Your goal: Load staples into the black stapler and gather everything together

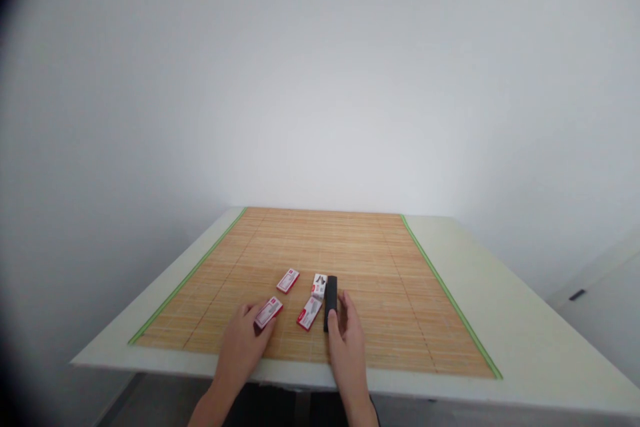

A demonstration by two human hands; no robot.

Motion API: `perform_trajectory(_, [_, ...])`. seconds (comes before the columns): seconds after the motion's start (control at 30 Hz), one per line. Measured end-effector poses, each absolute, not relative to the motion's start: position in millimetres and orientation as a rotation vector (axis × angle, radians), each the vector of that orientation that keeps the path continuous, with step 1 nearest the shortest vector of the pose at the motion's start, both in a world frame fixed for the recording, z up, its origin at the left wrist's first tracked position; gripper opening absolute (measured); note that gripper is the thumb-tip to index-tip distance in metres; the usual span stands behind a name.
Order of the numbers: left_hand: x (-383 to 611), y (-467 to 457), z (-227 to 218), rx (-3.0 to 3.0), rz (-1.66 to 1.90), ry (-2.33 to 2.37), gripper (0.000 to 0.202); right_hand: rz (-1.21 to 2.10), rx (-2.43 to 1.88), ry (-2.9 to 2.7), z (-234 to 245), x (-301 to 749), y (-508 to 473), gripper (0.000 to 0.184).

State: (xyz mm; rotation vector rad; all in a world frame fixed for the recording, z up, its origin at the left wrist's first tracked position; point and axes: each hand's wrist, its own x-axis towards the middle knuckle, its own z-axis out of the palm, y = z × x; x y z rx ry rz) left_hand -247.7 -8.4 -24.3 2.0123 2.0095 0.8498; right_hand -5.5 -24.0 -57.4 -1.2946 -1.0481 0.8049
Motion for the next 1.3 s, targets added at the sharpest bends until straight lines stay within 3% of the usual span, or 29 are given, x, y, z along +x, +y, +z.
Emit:
perform_trajectory(0.2, [-227.5, -33.2, -14.5, 2.051, 0.854, 2.081, 0.042, 0.745, -1.32, -1.086, -51.6, -10.8, -25.7, 0.073])
perform_trajectory(0.43, [-165.0, -24.8, -2.1, 2.273, 0.755, 1.608, 0.05, 0.573, -1.414, -1.187, -46.4, -12.6, -26.1, 0.068])
perform_trajectory(0.73, [-164.0, -32.7, -0.6, 2.214, 0.776, 1.524, 0.039, 0.488, -1.546, -1.256, -34.3, 41.8, -59.1, 0.043])
perform_trajectory(1.03, [-151.9, 1.7, -2.2, 2.199, 0.799, 1.605, 0.045, 0.54, -1.515, -1.353, -31.9, 64.9, -73.5, 0.041])
perform_trajectory(1.3, [-167.8, -44.8, 10.7, 2.281, 0.7, 1.469, 0.024, 0.64, -1.437, -1.448, -21.0, 57.9, -43.4, 0.04])
